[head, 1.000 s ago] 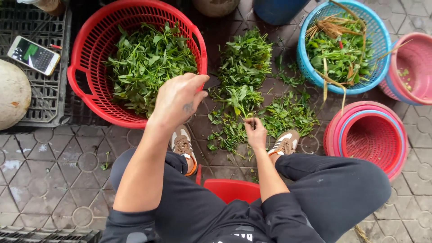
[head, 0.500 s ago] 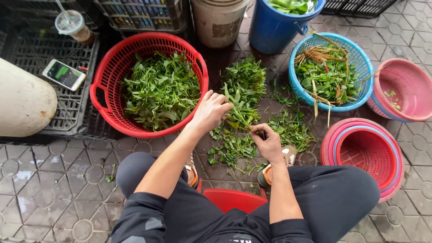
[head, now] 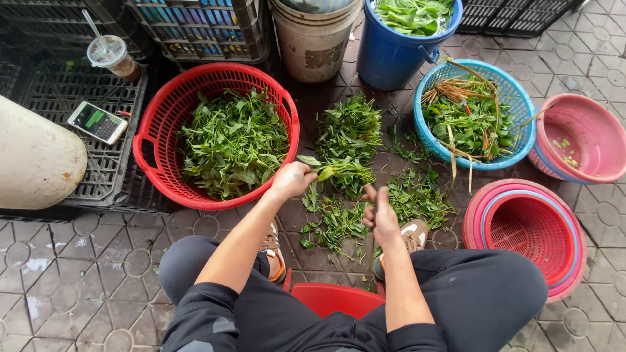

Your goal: Sorting and cleaning leafy green vegetables into different baskets

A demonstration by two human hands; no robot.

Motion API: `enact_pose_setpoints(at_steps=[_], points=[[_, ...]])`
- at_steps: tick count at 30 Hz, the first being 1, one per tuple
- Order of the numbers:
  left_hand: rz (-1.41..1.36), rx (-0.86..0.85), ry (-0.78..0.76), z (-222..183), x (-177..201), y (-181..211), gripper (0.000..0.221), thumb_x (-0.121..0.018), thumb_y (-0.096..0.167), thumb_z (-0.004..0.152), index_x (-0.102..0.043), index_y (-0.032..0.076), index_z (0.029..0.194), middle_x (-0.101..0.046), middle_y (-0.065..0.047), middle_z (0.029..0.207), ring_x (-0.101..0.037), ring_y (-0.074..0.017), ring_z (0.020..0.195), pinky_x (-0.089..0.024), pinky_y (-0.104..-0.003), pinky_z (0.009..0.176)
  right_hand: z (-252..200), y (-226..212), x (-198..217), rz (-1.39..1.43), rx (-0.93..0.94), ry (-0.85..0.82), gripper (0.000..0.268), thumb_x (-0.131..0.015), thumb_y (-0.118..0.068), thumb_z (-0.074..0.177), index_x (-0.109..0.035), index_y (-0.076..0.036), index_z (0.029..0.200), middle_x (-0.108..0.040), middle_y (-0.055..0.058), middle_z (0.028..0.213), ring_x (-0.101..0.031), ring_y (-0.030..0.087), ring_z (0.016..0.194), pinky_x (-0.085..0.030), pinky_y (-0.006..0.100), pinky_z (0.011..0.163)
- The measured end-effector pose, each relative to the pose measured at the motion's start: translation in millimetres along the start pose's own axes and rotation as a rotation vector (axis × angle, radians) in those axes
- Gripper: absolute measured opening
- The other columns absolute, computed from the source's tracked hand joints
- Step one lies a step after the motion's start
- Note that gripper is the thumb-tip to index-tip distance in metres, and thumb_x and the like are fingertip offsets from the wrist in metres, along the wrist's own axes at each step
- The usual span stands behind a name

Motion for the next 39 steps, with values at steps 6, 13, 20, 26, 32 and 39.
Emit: enact_pose_setpoints(at_steps=[6,13,20,26,32,39], points=[[-0.143,-0.002,-0.242,-11.3,-8.6,30.9,0.026,-0.068,0.045,0.09,-0.081,0.029,0.106,-0.079,-0.009,0.102,-0.072,-0.035,0.109,-0.057,-0.048,0.094,17.8,17.1,-36.3,0.254,0.034,-0.148,0.049,-0.065,-0.049,0.1,-0.057,-0.005,0.122,-0.054,-0.001,0.078,-0.053,0.009,0.06,-0.045,0.022,0.049],[-0.311,-0.161,-0.385,-51.3,5.1,87.6,0.023,-0.066,0.035,0.09,-0.08,0.02,0.1,-0.078,-0.013,0.092,-0.072,-0.0397,0.102,-0.056,-0.053,0.088,27.8,20.5,-14.1,0.467,0.047,0.212,0.039,-0.073,-0.046,0.099,-0.055,-0.012,0.103,-0.059,-0.003,0.068,-0.056,0.01,0.06,-0.049,0.021,0.054],[-1.271,0.174,-0.613,-68.9,-2.6,98.7,0.019,-0.069,0.02,0.098,-0.076,0.003,0.097,-0.061,-0.004,0.065,-0.059,-0.0084,0.055,-0.039,-0.014,0.034,38.5,46.6,56.7,0.863,-0.125,0.415,0.069,-0.056,-0.086,0.08,-0.045,-0.018,0.083,-0.062,-0.001,0.082,-0.047,0.006,0.057,-0.03,0.019,0.044],[-1.387,0.186,-0.596,-61.9,-27.6,76.2,0.012,-0.073,0.017,0.096,-0.075,0.005,0.095,-0.063,0.001,0.068,-0.062,-0.0083,0.065,-0.054,-0.017,0.058,6.2,-19.8,-27.4,0.173,0.318,-0.123,0.021,-0.079,-0.016,0.092,-0.074,-0.003,0.108,-0.058,0.0,0.059,-0.05,0.003,0.042,-0.04,0.014,0.04],[-0.493,0.0,-0.456,-81.7,67.7,61.6,0.034,-0.069,0.037,0.096,-0.08,0.01,0.115,-0.079,-0.018,0.103,-0.072,-0.0362,0.108,-0.054,-0.047,0.094,55.3,44.2,63.1,-0.509,0.503,0.331,0.013,-0.078,-0.025,0.094,-0.08,-0.013,0.1,-0.077,0.011,0.091,-0.075,0.024,0.082,-0.058,0.036,0.079],[0.299,0.273,0.337,-55.7,197.1,-144.4,0.046,-0.074,0.051,0.098,-0.069,0.018,0.13,-0.069,-0.011,0.102,-0.072,-0.0357,0.091,-0.059,-0.051,0.075,102.3,205.6,130.3,0.303,-0.119,0.661,0.023,-0.073,-0.014,0.094,-0.057,-0.007,0.109,-0.043,0.001,0.079,-0.036,0.006,0.042,-0.03,0.018,0.034]])
Point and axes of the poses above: each hand's wrist, its own z-axis towards the middle knuckle, its own x-axis out of the back of the hand, y = z × x, the point moved 6 cm from there along z, towards the middle knuckle
